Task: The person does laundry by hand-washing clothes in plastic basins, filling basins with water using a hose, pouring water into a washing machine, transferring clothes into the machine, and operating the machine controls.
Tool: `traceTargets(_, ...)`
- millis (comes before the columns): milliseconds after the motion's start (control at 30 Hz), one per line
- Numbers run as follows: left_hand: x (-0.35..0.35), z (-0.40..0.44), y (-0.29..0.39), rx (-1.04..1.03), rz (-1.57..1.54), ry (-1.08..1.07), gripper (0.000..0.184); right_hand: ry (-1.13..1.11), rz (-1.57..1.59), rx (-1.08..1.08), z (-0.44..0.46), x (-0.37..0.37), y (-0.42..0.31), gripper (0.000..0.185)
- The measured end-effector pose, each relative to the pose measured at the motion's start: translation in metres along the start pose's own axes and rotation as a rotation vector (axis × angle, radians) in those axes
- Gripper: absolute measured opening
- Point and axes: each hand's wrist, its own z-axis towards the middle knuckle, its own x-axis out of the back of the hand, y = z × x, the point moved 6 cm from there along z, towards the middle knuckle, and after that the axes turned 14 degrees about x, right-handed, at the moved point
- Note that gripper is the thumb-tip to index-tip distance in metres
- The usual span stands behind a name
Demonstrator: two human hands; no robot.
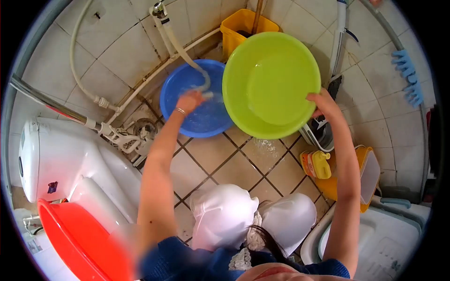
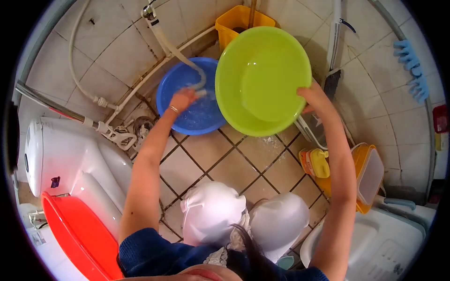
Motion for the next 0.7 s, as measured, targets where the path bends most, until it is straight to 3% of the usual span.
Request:
traceTargets(100, 0.064, -0.005, -0.017, 0.196, -0.176, 0.416, 0.024, -0.041, -0.008, 0.072, 0.031, -0.026, -0.025, 0.049)
traceTargets(333, 0.169, 0.016, 0.053, 0.168, -0.339, 0.623, 0.025, -0.147, -0.176, 0.23, 0.081, -0.086, -0.086, 0.045)
traceTargets(467, 0.187, 0.025, 0.072, 0.056, -0.365, 0.631, 0.027, -0.165, -0.254, 0.248, 0.087, -0.102, -0.11, 0.047)
traceTargets(600, 0.164, 0.005, 0.097, -0.203, -0.33, 0.37, 0.034, -0.06, -0.344, 0.296, 0.101, -0.107, -0.118, 0.054)
traceTargets(667, 0.143, -0.008, 0.094, -0.174, -0.255, 0.274, 0.036, -0.012, -0.379, 0.367, 0.103, -0.108, -0.127, 0.06)
traceTargets(700, 0.13, -0.012, 0.087, -0.128, -0.244, 0.236, 0.037, 0.067, -0.501, 0.516, 0.107, -0.109, -0.131, 0.067)
